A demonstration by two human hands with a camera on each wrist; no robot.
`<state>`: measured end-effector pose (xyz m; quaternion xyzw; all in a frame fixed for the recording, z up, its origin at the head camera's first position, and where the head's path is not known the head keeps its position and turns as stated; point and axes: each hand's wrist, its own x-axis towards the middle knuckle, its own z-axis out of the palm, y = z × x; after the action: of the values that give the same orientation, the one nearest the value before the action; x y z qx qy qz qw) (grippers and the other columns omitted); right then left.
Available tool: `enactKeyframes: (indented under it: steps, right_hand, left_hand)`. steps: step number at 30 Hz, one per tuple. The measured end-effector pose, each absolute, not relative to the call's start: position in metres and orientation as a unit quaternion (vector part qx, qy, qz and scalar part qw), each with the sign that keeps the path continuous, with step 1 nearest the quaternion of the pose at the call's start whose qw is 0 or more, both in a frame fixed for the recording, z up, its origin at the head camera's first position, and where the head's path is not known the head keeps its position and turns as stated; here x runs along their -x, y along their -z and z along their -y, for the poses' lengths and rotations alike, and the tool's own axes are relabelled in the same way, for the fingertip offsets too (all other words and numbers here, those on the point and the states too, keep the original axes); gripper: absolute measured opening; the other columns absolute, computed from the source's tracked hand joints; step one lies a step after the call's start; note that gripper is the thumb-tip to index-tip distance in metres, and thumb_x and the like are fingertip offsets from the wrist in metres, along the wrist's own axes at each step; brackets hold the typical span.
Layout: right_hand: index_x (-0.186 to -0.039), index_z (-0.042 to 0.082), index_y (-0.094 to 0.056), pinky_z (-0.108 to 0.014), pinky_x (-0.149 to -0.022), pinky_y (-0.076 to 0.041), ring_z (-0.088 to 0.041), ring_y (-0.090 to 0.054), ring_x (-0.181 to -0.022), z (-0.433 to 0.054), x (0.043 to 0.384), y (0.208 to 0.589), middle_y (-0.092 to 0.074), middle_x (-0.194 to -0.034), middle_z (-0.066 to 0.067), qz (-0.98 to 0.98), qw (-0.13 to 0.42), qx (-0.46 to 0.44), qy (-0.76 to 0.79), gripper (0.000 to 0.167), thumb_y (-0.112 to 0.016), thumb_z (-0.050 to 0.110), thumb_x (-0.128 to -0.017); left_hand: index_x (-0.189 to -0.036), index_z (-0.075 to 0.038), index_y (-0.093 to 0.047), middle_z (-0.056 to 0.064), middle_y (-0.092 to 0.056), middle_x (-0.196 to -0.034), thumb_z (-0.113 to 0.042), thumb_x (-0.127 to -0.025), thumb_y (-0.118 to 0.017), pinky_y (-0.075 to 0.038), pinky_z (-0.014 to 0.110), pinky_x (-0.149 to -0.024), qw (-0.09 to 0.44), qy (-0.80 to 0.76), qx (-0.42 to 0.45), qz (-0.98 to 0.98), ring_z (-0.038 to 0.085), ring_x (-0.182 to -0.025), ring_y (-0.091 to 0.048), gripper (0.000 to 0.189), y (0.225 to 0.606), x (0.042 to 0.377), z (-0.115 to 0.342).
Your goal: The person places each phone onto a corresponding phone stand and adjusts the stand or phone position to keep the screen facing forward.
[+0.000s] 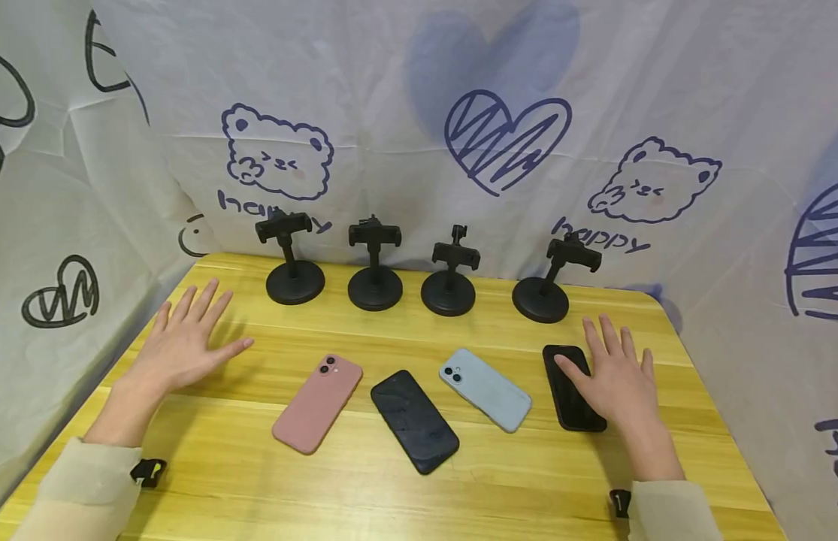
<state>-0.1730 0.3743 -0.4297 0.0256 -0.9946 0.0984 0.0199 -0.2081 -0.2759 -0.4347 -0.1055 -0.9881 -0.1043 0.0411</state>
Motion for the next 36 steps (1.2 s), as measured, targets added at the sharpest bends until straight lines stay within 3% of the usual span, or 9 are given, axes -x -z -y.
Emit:
enactKeyframes:
  steps: [7,14,18,23,29,36]
  right_hand:
    - [-0.167,0.008,-0.017,-0.078,-0.112,-0.021,-0.06,-0.028,-0.142,-0.351,0.173,0.421,-0.026,-0.164,-0.031,0.992,0.07,-0.041,-0.093,0.091,-0.047,0.066,-0.103]
    - [-0.15,0.0,-0.048,-0.07,-0.104,-0.039,-0.053,-0.048,-0.129,-0.313,0.172,0.413,-0.05,-0.145,-0.03,0.98,0.131,-0.056,-0.139,0.072,-0.053,0.055,-0.105]
    - [-0.136,0.0,-0.059,-0.062,-0.093,-0.051,-0.043,-0.061,-0.114,-0.287,0.174,0.41,-0.063,-0.127,-0.023,0.963,0.171,-0.086,-0.189,0.052,-0.059,0.043,-0.106]
    - [-0.122,0.002,-0.068,-0.05,-0.077,-0.059,-0.031,-0.069,-0.095,-0.25,0.181,0.41,-0.071,-0.109,-0.013,0.927,0.236,-0.154,-0.247,0.029,-0.07,0.022,-0.101]
    - [-0.114,0.003,-0.073,-0.04,-0.066,-0.06,-0.023,-0.071,-0.085,-0.204,0.192,0.404,-0.074,-0.099,-0.009,0.881,0.291,-0.236,-0.29,0.021,-0.076,0.01,-0.094]
    - [-0.109,0.0,-0.073,-0.038,-0.064,-0.062,-0.022,-0.071,-0.08,-0.145,0.212,0.39,-0.074,-0.095,-0.011,0.818,0.321,-0.327,-0.348,0.018,-0.078,0.001,-0.091]
  left_hand:
    - [-0.168,-0.013,-0.015,0.011,-0.005,-0.175,-0.073,-0.098,-0.048,-0.006,0.067,-0.124,0.089,0.127,0.114,0.981,0.045,-0.156,-0.014,0.098,0.429,0.213,0.27]
    - [-0.165,-0.014,-0.029,0.011,-0.025,-0.171,-0.062,-0.1,-0.055,-0.022,0.063,-0.122,0.154,0.202,0.105,0.962,0.04,-0.153,-0.028,0.086,0.421,0.224,0.253]
    - [-0.158,-0.011,-0.043,0.015,-0.044,-0.16,-0.047,-0.1,-0.063,-0.035,0.063,-0.113,0.218,0.254,0.098,0.937,0.042,-0.143,-0.043,0.071,0.42,0.234,0.242]
    - [-0.146,-0.006,-0.057,0.016,-0.059,-0.14,-0.023,-0.099,-0.069,-0.05,0.057,-0.093,0.294,0.328,0.099,0.892,0.037,-0.12,-0.059,0.051,0.425,0.25,0.231]
    - [-0.134,-0.002,-0.064,0.016,-0.063,-0.125,-0.01,-0.098,-0.069,-0.047,0.038,-0.079,0.32,0.408,0.071,0.852,0.033,-0.105,-0.064,0.038,0.431,0.274,0.222]
    - [-0.13,0.001,-0.065,0.019,-0.061,-0.122,-0.009,-0.099,-0.068,-0.046,0.028,-0.077,0.304,0.469,0.04,0.828,0.033,-0.103,-0.064,0.032,0.438,0.306,0.212]
